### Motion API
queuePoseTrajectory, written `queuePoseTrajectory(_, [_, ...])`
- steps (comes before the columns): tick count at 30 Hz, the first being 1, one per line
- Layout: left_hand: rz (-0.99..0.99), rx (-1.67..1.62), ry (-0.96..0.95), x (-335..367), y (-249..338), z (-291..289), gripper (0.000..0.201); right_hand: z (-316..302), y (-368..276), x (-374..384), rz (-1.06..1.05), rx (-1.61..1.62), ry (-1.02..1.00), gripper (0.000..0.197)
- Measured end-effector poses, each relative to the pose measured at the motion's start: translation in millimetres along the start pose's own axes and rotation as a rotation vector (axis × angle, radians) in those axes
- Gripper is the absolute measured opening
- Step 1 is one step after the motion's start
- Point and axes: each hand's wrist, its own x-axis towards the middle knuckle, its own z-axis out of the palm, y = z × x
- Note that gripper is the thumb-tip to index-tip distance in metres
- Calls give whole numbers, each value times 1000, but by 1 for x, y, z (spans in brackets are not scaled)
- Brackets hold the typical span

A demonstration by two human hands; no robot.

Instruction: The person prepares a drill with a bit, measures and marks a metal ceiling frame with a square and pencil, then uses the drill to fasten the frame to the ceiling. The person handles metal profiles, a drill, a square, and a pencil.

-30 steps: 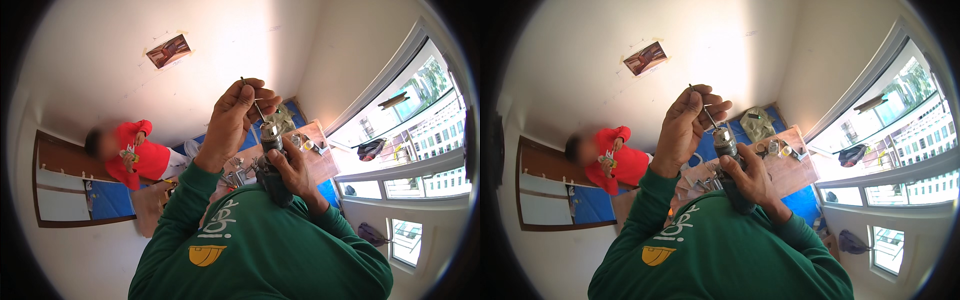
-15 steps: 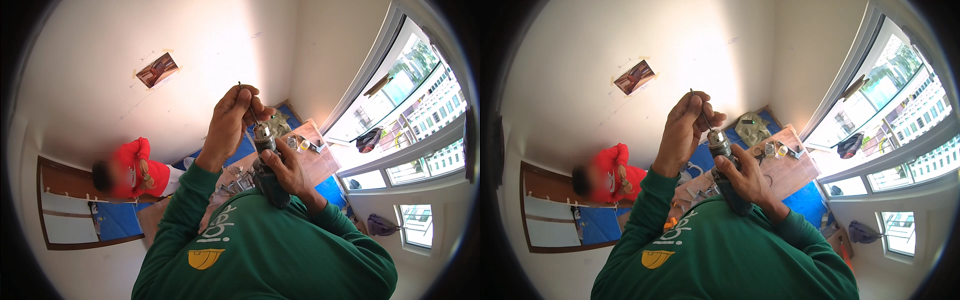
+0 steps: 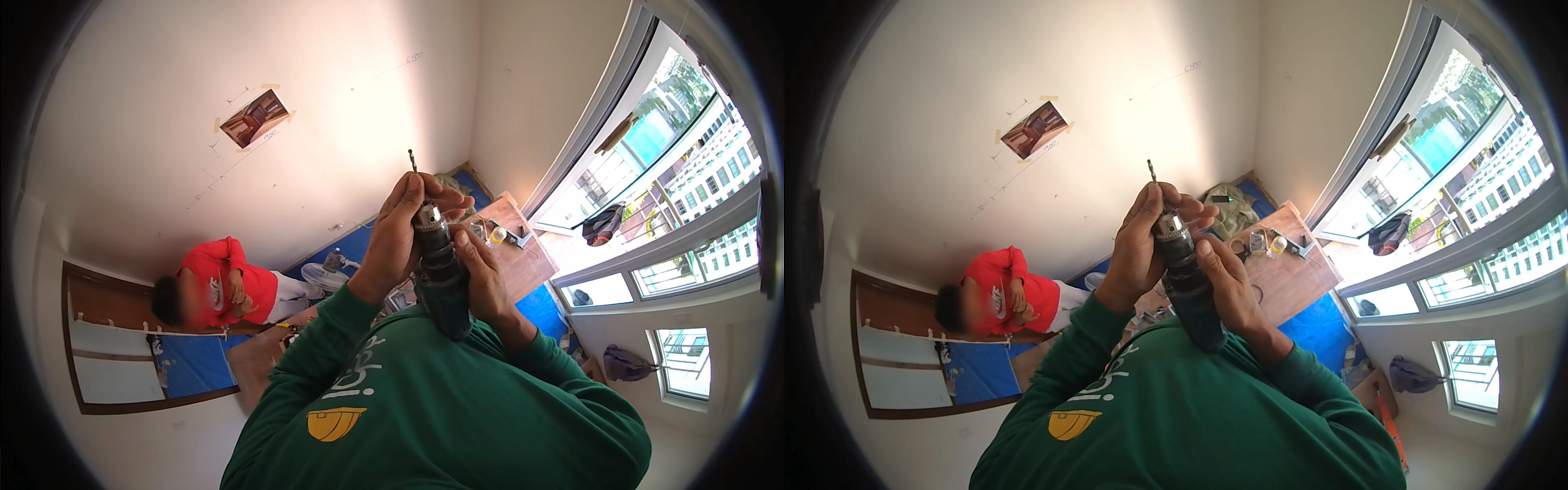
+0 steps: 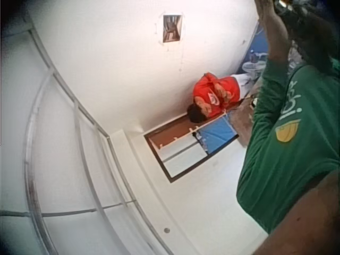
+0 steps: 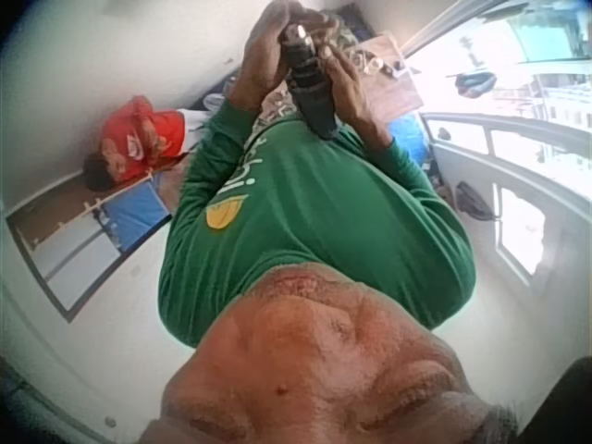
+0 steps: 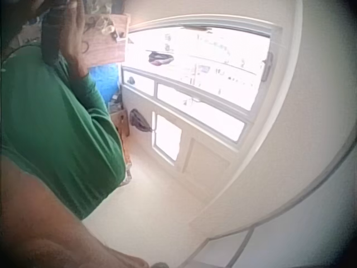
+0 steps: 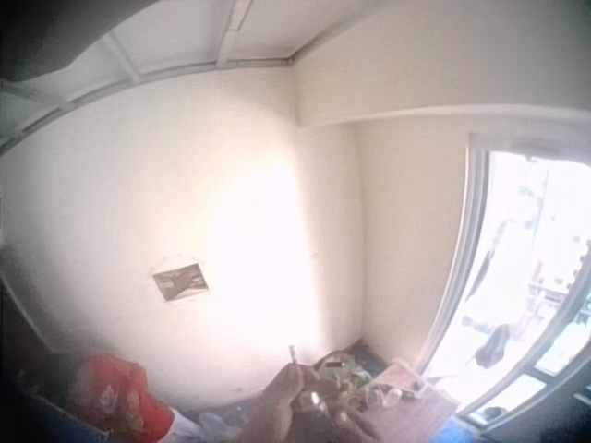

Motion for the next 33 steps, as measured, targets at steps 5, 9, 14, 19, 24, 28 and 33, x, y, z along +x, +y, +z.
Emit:
queuePoseTrajectory(5, [128, -67, 7, -6, -16, -2, 35, -7, 6, -13, -47, 267, -92, 50])
queuePoseTrajectory(9, [-1, -77, -51, -7, -8, 0, 36, -18, 19, -10, -238, 341, -184, 57])
queuePoseTrajectory(14, [111, 12, -12, -6, -17, 3, 35, -8, 6, -14, -156, 242, -113, 64])
queuePoseTrajectory(19, [185, 50, -12, -9, -23, -5, 34, -17, 11, -19, -306, -135, -138, 65])
queuePoseTrajectory(24, [215, 121, 26, -7, -19, -3, 33, 4, -1, -14, -162, 156, 3, 56])
queuePoseTrajectory(28, [186, 242, 108, -10, -17, -3, 32, 1, -24, 4, 11, -143, -74, 56])
queuePoseTrajectory(33, [168, 279, 118, -12, -12, 1, 33, -10, -33, 18, 42, -279, -207, 48])
